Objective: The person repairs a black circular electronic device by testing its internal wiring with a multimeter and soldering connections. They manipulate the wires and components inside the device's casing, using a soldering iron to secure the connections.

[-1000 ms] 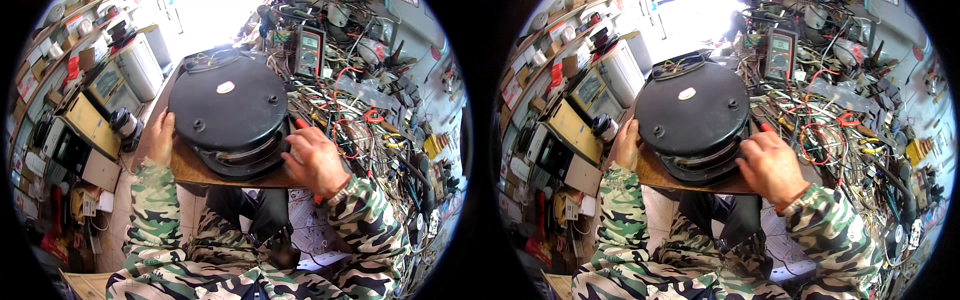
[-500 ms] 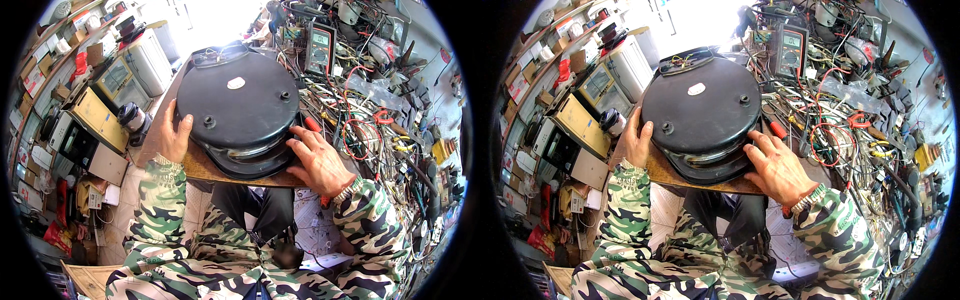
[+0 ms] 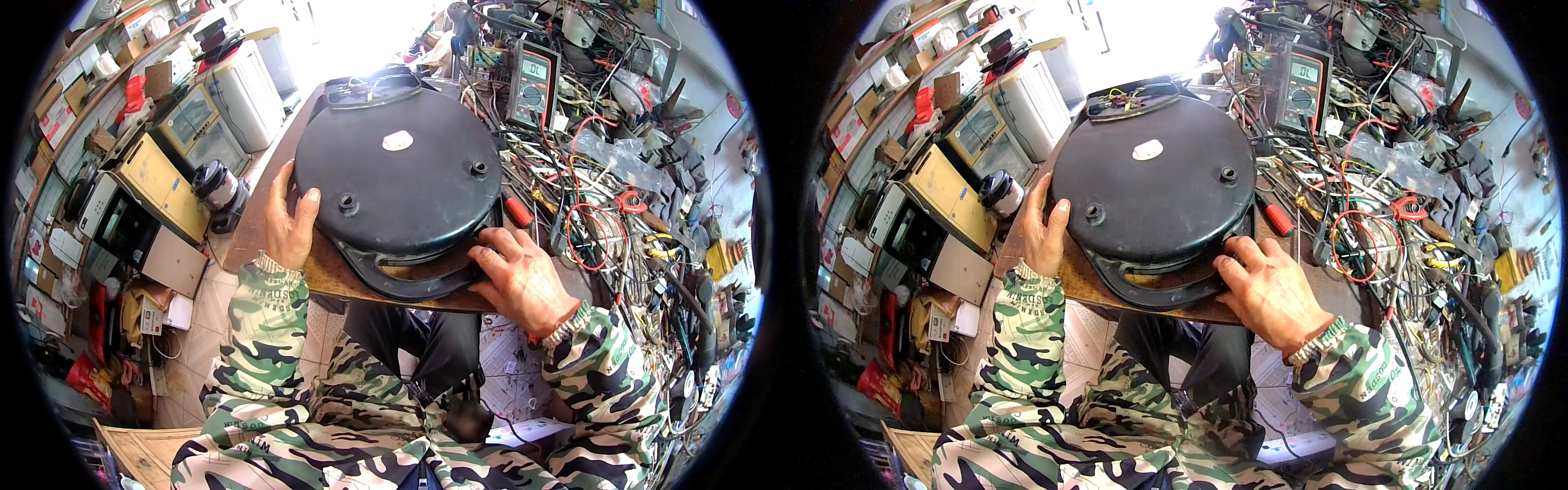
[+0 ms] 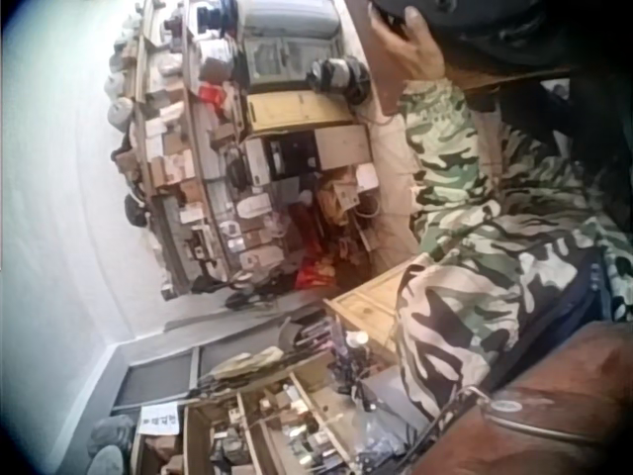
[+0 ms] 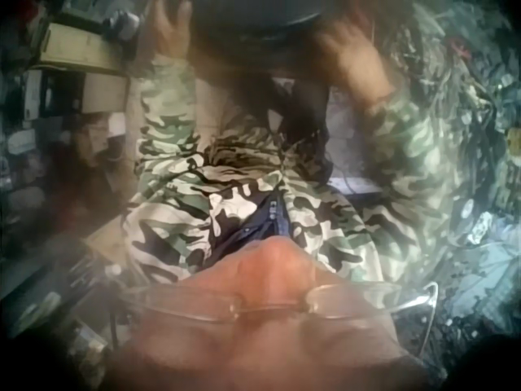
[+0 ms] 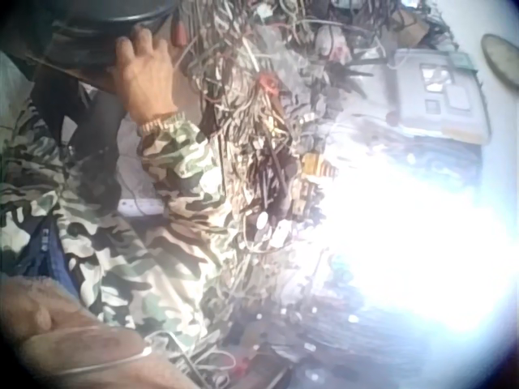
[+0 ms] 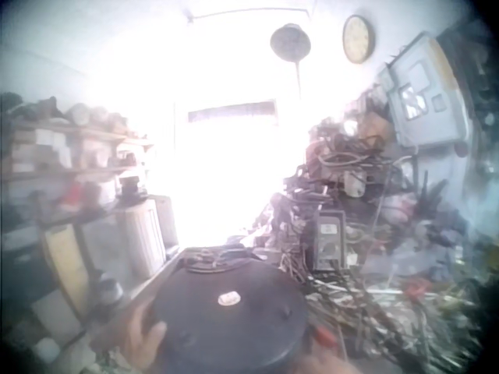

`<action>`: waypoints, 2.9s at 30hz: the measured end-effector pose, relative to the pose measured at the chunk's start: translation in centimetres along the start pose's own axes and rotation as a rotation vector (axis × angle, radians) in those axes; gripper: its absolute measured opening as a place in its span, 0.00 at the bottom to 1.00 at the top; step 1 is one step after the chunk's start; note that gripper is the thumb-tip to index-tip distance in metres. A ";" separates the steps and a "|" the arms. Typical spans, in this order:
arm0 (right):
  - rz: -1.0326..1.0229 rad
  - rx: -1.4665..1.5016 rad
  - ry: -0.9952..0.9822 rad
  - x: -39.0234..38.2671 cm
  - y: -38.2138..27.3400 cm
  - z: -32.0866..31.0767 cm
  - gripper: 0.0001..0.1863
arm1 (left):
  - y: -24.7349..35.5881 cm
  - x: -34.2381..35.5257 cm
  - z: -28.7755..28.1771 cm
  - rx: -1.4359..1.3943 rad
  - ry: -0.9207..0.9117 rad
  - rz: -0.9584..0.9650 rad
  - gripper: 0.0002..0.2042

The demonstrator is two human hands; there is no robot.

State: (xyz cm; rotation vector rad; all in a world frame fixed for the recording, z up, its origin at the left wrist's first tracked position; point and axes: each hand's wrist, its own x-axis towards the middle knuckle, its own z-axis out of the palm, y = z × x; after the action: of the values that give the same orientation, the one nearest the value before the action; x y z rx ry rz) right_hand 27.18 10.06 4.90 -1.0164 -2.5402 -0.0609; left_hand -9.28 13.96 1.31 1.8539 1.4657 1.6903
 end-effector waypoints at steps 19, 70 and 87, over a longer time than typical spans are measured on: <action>0.212 0.210 0.279 3.1 2.5 -3.4 0.32 | -1.7 3.2 0.7 -0.502 0.086 -0.316 0.34; 0.497 1.006 0.458 8.4 6.2 5.1 0.47 | -0.5 1.5 0.2 -0.278 -0.123 -0.147 0.44; 0.576 0.961 0.459 8.5 6.3 4.4 0.46 | -1.0 1.1 0.8 -0.300 -0.114 -0.084 0.44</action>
State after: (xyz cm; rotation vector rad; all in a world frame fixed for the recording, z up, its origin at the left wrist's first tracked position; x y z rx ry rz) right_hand 24.29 21.01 3.39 -1.0731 -1.4680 0.8794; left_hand -9.35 15.63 1.01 1.6740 1.1565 1.6323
